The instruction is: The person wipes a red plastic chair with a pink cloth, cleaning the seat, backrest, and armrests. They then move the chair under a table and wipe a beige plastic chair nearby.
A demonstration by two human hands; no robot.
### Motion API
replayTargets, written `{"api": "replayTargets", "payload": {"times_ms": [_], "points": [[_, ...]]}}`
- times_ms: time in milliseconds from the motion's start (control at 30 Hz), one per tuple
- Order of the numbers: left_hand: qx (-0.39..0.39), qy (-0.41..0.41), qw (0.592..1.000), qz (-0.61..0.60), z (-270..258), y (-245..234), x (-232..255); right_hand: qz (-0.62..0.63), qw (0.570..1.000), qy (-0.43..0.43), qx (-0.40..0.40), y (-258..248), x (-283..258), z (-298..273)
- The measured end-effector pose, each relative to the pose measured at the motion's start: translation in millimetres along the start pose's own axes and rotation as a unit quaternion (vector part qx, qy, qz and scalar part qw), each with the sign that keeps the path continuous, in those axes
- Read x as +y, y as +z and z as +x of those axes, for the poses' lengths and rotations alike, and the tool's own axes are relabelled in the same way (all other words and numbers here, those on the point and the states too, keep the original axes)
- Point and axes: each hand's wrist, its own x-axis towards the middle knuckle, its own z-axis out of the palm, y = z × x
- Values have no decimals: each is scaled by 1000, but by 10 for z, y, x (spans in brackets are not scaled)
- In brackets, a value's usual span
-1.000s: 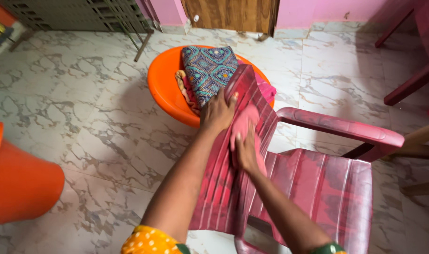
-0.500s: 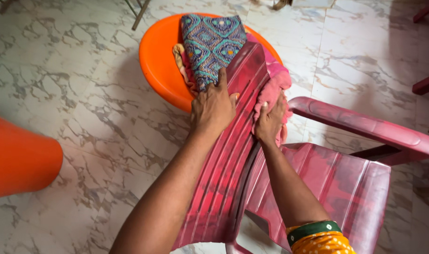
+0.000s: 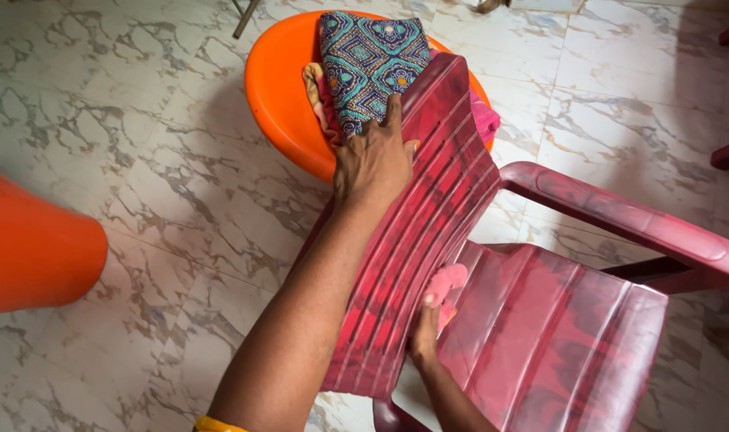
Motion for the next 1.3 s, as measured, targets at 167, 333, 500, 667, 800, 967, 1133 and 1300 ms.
{"api": "replayTargets", "payload": {"times_ms": [167,333,500,667,800,967,1133,1300], "points": [[12,2,1000,8,1,1,-10,-226,938,-262,-29,453,-965,-440],[8,-1,1000,10,1,19,-36,-256,878,-404,-31,1185,-2041,271],[-2,3,1000,-10,68,23,-85,-278,858,-430,35,1318,-3271,1131],[7,8,999,-48,94,67,-71,-287,839,-459,51,1314,-3101,1064],[-16,1,996,-82,110,53,-99,-281,943,-175,-37,1342,-2008,292],[-35,-3,986,-163,123,62,-125,-413,812,-388,-142,1038,-1335,-540],[-32,11,982,-186,150,81,-202,-292,864,-395,-109,1370,-2186,19],[-40,33,984,-168,113,133,-189,-301,798,-516,-74,1411,-3548,774]]}}
